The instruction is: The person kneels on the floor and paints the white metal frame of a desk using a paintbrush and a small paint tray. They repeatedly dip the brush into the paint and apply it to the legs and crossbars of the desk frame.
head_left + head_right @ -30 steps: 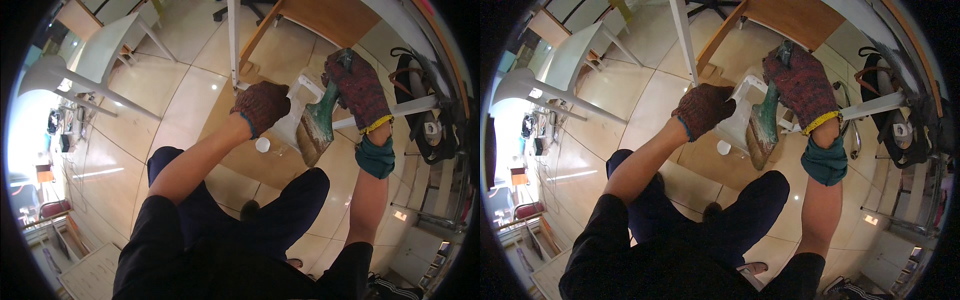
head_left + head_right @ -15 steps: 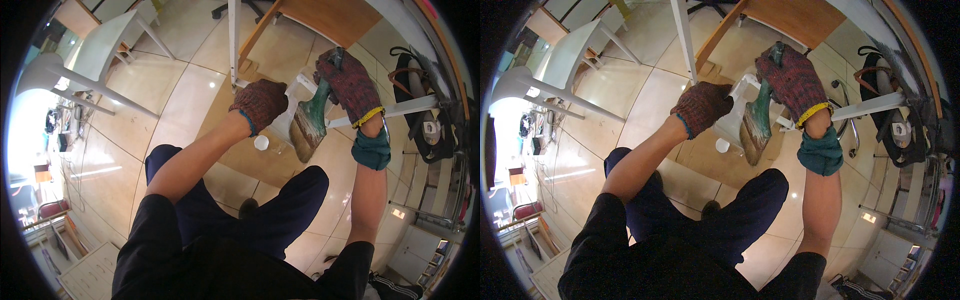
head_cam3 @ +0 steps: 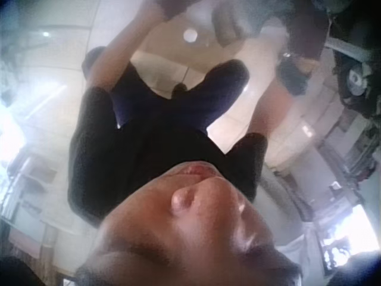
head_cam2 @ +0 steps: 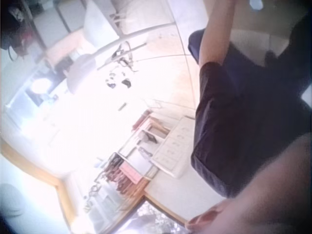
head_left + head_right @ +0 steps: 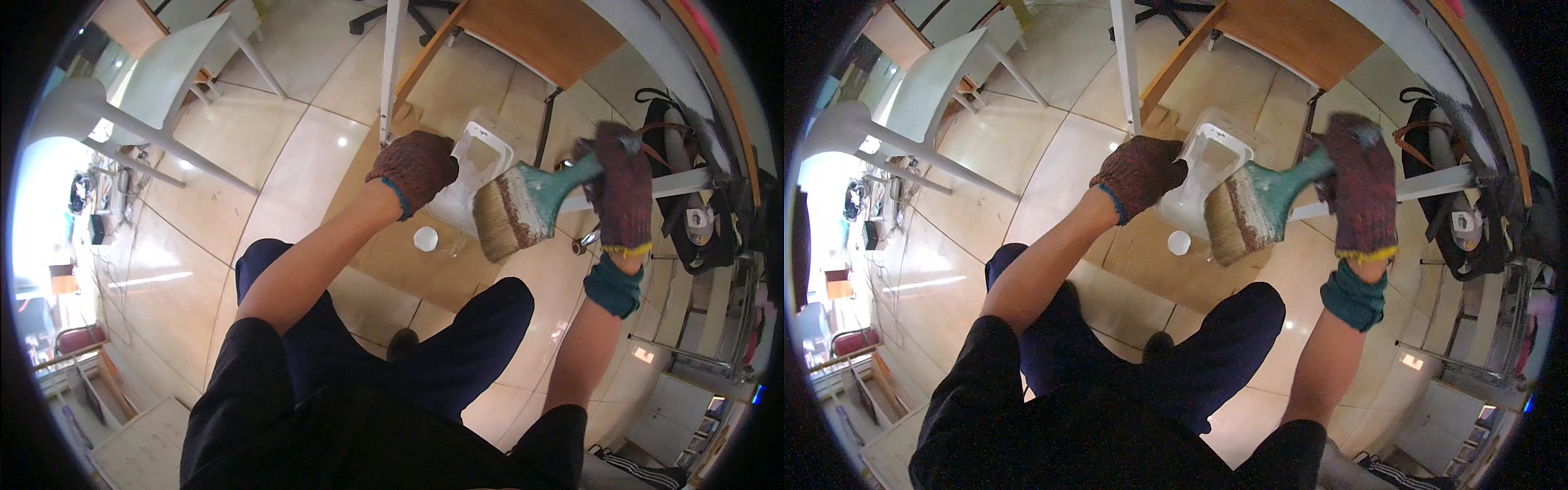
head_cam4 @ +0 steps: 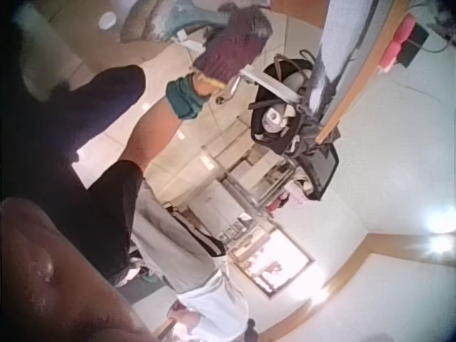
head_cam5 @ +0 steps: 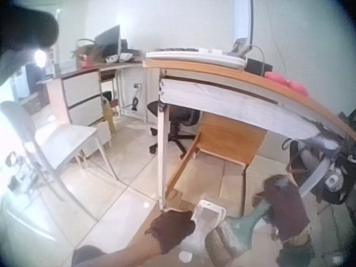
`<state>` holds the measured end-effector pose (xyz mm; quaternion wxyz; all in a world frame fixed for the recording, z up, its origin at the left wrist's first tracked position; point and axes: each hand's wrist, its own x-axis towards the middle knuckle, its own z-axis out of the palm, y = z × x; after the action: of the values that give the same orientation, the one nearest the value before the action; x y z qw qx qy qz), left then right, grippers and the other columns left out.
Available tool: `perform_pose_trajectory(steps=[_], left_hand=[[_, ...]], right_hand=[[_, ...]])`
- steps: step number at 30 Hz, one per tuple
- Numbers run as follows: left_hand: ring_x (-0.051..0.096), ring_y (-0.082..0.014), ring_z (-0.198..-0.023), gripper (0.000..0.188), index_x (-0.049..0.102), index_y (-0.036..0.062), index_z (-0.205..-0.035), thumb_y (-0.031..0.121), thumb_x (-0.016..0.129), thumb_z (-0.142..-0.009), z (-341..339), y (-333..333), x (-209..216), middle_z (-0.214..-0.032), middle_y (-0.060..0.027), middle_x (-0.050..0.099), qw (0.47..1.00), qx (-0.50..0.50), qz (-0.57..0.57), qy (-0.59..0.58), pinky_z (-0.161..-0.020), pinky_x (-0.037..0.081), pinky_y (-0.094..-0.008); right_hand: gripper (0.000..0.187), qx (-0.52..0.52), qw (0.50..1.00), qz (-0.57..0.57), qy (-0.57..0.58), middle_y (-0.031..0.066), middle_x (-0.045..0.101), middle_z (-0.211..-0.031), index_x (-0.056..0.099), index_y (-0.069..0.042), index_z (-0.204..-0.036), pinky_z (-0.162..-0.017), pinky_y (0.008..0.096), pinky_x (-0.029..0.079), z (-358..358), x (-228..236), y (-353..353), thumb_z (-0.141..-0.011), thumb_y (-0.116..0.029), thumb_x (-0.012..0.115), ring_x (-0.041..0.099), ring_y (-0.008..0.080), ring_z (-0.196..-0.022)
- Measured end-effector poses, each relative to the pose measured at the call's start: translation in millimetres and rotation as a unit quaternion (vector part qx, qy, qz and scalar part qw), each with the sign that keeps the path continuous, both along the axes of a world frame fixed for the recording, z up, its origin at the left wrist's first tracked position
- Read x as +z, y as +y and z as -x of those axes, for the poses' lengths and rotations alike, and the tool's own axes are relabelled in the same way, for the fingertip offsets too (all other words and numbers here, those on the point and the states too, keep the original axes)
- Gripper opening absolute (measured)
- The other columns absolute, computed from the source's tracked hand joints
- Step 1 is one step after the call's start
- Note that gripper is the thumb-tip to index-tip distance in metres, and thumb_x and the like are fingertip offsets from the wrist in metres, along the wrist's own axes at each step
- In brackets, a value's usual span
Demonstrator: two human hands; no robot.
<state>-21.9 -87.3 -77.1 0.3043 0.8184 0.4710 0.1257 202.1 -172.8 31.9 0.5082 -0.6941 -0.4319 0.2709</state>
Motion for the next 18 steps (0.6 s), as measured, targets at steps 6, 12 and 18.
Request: perform_pose_trajectory(steps=[6,12,18], left_hand=[[0.063,-0.0359,-0.083,0.027,0.065,0.003,-0.086,0.023,0.049,-0.079,5.0,-1.3,18.8,-0.083,-0.0194,0.065,0.999,0.023,0.02,0.009,-0.077,0.049,-0.0449],[0.063,-0.0348,-0.083,0.022,0.063,0.004,-0.085,0.02,0.049,-0.081,13.6,-0.1,17.6,-0.084,-0.0188,0.064,0.999,-0.01,-0.043,0.024,-0.075,0.05,-0.0438],[0.062,-0.0342,-0.085,0.014,0.062,0.0037,-0.084,0.014,0.053,-0.078,17.5,2.1,18.6,-0.085,-0.0176,0.063,0.999,-0.007,-0.048,0.018,-0.074,0.051,-0.0425]], right_hand=[[0.03,-0.089,0.989,-0.098,0.057,0.0045,0.066,-0.079,0.058,-0.007,-0.103,-0.045,0.0184,0.036,-24.1,-23.9,-29.8,-0.085,-0.03,0.062,0.052,0.0061,-0.055],[0.032,-0.158,0.979,-0.088,0.096,0.0051,0.066,-0.081,0.057,-0.006,-0.106,-0.047,0.0192,0.039,-29.9,-20.9,-37.8,-0.085,-0.03,0.063,0.055,0.0074,-0.06],[0.032,-0.154,0.985,-0.075,0.033,0.0058,0.066,-0.085,0.057,-0.006,-0.105,-0.048,0.0197,0.04,-39.7,-14.1,-45.2,-0.085,-0.03,0.062,0.056,0.0083,-0.064]])
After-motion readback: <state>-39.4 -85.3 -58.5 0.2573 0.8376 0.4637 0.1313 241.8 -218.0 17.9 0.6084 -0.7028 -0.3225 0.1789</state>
